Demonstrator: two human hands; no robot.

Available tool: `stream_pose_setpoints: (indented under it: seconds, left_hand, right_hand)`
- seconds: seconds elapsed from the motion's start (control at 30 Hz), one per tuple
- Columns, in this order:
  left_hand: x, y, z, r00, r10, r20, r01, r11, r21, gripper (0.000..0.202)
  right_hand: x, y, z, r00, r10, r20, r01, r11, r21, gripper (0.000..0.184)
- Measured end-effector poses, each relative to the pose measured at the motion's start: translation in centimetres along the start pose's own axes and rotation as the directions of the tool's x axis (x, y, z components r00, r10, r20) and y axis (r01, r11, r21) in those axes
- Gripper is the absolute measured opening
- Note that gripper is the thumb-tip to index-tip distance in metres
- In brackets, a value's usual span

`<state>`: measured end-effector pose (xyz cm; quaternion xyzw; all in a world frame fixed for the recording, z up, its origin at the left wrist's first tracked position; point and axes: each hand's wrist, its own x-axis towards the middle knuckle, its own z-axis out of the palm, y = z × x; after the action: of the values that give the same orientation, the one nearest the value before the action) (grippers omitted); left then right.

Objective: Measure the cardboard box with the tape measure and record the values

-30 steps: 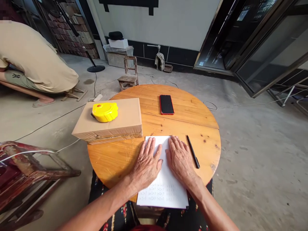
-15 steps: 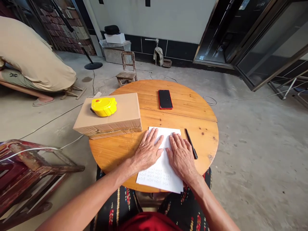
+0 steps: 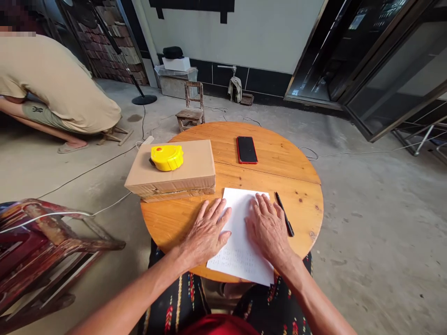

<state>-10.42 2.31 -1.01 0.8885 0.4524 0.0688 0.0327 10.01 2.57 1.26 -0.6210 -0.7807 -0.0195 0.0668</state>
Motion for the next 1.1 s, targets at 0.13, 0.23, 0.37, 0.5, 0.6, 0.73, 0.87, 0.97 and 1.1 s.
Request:
stream_pose_setpoints:
  seconds: [0.13,0.23,0.37,0.5,0.6,0.73,0.87,0.97,1.1]
  left_hand:
    - [-0.2,-0.1,0.1,0.999,-0.011,-0.030,0.010,0.999,-0.033,0.058]
    - [-0.3,-0.3,-0.1,0.999,-0.012,-0.039,0.009,0.996,-0.084,0.058]
    - [1.1,0.2,-0.9,0.993,-0.067,-0.096,0.054,0.989,-0.137,0.049]
    - [4.0,0.9,-0.9,0.984,-0.002,-0.177,-0.021,0.992,-0.126,0.048]
    - [5.0,0.7,-0.2,0.989,0.021,-0.147,-0.041,0.990,-0.133,0.049]
    - [4.0,0.1,0.8,0.991,-0.029,-0.134,0.013,0.993,-0.120,0.049]
    - [3.2,0.1,0.9,0.986,-0.073,-0.151,0.059,0.994,-0.096,0.049]
    - [3.3,0.4,0.8,0.984,-0.070,-0.164,0.058,0.995,-0.078,0.049]
    - [3.3,0.4,0.8,0.984,-0.080,-0.156,0.070,0.995,-0.070,0.051]
  right_hand:
    - [1.8,-1.5,0.7,0.998,-0.054,0.014,0.053,0.998,0.029,0.046]
    - [2.4,-1.6,1.5,0.998,-0.059,0.002,0.059,0.997,0.045,0.048]
    - [2.4,-1.2,2.1,0.998,-0.068,-0.012,0.068,0.997,0.028,0.049]
    - [2.4,-1.1,2.3,0.998,-0.059,-0.019,0.059,0.998,0.027,0.047]
    - [2.5,-1.0,2.4,0.998,-0.067,-0.010,0.067,0.997,0.041,0.049]
    - [2.4,-0.9,2.5,0.999,-0.051,-0.010,0.052,0.998,0.046,0.052]
    - [2.4,-0.6,2.3,0.999,-0.024,-0.023,0.025,0.998,0.054,0.055]
    - [2.5,-0.3,2.0,0.998,-0.063,-0.008,0.064,0.997,0.043,0.055]
    - [2.4,0.6,1.7,0.995,-0.099,-0.011,0.099,0.995,-0.006,0.061]
